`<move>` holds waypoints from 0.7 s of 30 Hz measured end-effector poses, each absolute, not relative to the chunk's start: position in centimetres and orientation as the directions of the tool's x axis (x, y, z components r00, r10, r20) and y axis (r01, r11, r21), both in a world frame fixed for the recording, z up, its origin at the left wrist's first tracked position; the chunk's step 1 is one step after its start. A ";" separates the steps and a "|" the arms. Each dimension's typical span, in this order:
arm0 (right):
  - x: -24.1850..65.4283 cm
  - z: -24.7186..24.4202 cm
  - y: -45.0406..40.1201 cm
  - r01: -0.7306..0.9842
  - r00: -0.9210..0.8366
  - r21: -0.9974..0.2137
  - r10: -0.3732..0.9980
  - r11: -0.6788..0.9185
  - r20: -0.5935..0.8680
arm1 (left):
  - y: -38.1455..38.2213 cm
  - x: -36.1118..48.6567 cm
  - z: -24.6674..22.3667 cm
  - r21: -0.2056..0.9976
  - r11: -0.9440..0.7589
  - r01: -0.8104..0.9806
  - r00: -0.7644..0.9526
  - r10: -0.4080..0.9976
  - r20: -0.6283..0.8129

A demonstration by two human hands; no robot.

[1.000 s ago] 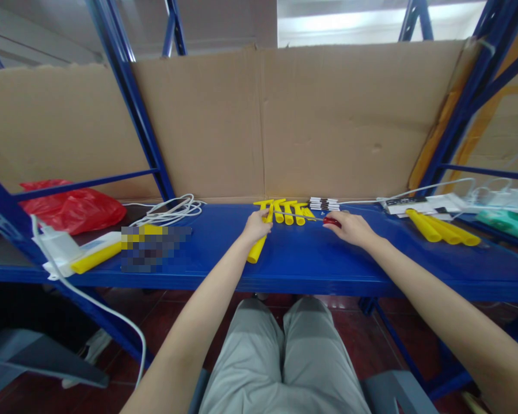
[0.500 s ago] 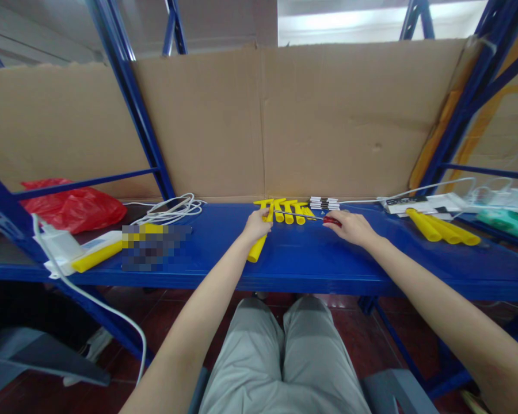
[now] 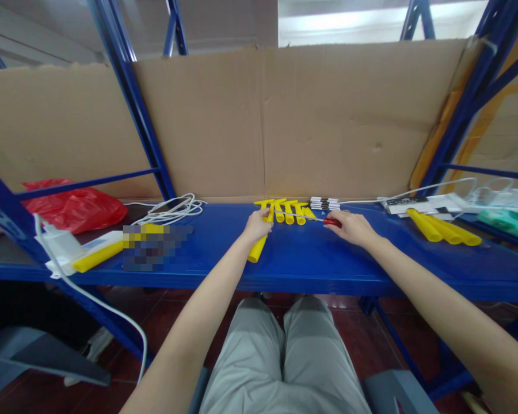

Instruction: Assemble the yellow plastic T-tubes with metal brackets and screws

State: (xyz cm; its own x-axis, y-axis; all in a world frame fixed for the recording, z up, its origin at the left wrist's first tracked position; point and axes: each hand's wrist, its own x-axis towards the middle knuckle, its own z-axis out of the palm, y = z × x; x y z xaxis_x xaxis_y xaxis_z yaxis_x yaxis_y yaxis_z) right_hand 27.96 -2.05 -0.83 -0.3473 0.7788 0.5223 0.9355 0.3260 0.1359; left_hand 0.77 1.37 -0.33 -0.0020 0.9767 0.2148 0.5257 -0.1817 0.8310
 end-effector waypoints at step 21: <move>28.1 -1.0 -1.8 0.934 -0.352 0.138 0.771 0.331 0.531 | 2.0 0.6 -0.8 0.812 -0.205 0.546 0.035 0.974 0.222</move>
